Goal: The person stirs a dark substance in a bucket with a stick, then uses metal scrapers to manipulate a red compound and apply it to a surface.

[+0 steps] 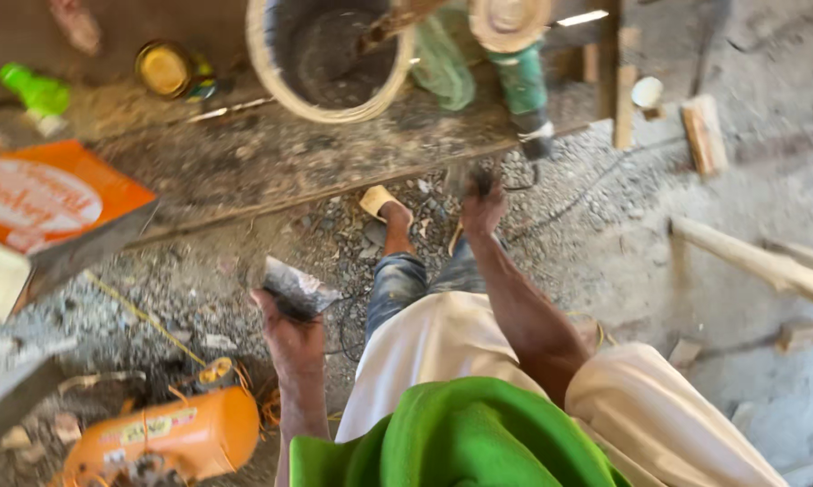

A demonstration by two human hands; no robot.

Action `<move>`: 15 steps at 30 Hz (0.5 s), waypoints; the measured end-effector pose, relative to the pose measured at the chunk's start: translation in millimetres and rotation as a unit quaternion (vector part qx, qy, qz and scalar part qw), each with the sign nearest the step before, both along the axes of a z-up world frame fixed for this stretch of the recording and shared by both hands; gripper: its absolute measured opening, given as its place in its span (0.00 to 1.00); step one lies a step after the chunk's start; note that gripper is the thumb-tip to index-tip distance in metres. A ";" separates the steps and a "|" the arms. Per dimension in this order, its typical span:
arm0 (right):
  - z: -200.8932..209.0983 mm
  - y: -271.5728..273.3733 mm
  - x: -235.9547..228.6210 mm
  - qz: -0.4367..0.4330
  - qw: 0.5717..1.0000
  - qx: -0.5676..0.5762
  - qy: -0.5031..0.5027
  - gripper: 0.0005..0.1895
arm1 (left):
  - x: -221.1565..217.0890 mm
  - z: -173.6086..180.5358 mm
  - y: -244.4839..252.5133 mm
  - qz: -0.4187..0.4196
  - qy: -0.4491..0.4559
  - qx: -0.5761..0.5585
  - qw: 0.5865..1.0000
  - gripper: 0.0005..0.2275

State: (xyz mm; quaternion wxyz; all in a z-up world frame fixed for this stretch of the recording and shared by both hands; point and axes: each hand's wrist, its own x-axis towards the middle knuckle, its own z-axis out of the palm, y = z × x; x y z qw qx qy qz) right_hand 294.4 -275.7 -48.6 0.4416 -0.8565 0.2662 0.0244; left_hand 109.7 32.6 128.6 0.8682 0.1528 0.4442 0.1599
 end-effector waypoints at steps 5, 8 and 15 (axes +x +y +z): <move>-9.1 -12.9 -45.6 0.155 0.983 0.055 -0.077 0.19 | 34.2 -5.3 -5.3 -0.046 -0.047 -0.004 0.998 0.21; -24.2 -14.2 -22.4 0.252 0.945 -0.187 -0.086 0.33 | 59.9 -9.9 -18.4 -0.067 -0.010 -0.052 0.996 0.20; -21.3 -18.0 -28.3 -0.050 0.990 -0.009 0.134 0.18 | 108.9 18.8 -49.5 -0.108 -0.073 -0.091 0.987 0.22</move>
